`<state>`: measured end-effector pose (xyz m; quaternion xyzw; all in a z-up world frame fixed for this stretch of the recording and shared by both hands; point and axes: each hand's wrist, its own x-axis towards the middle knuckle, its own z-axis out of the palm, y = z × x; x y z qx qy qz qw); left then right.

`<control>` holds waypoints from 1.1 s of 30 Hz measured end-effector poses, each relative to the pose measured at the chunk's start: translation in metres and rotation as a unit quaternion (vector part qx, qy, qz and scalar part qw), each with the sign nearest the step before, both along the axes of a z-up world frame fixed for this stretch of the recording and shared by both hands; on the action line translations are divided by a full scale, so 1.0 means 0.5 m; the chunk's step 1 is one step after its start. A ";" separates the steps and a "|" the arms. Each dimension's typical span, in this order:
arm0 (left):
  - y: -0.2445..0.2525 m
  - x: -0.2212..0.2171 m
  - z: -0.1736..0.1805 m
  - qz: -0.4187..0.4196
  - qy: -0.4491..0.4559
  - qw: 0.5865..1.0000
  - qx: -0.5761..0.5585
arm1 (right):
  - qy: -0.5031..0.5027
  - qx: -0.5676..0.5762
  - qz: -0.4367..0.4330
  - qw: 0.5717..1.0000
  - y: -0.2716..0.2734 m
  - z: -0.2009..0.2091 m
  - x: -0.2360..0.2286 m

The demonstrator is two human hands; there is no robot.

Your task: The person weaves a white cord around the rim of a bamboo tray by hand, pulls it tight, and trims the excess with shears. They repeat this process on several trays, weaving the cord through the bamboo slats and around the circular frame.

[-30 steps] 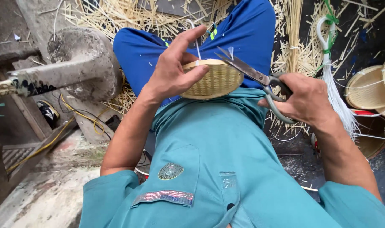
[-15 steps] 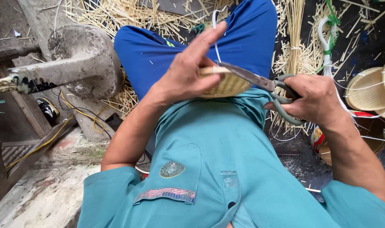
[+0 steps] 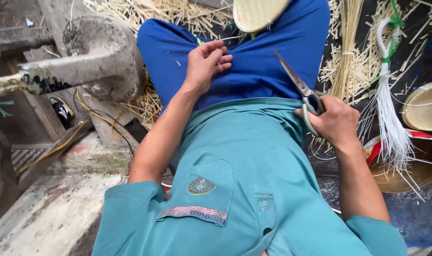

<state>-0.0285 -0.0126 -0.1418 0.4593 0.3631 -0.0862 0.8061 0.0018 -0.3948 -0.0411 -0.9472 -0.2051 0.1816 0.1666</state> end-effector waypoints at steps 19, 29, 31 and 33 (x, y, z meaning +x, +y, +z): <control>0.140 -0.119 0.032 0.133 -0.071 0.969 0.194 | 0.238 -0.201 -0.188 0.931 -0.114 -0.262 0.068; 0.137 -0.110 0.022 0.115 -0.074 0.966 0.219 | -0.001 0.235 -0.183 0.955 0.244 -0.378 0.455; 0.139 -0.114 0.016 0.129 -0.083 0.965 0.211 | 0.032 0.199 -0.199 0.959 0.258 -0.404 0.477; 0.135 -0.116 0.013 0.144 -0.073 0.966 0.205 | 0.092 0.153 -0.220 0.959 0.257 -0.428 0.495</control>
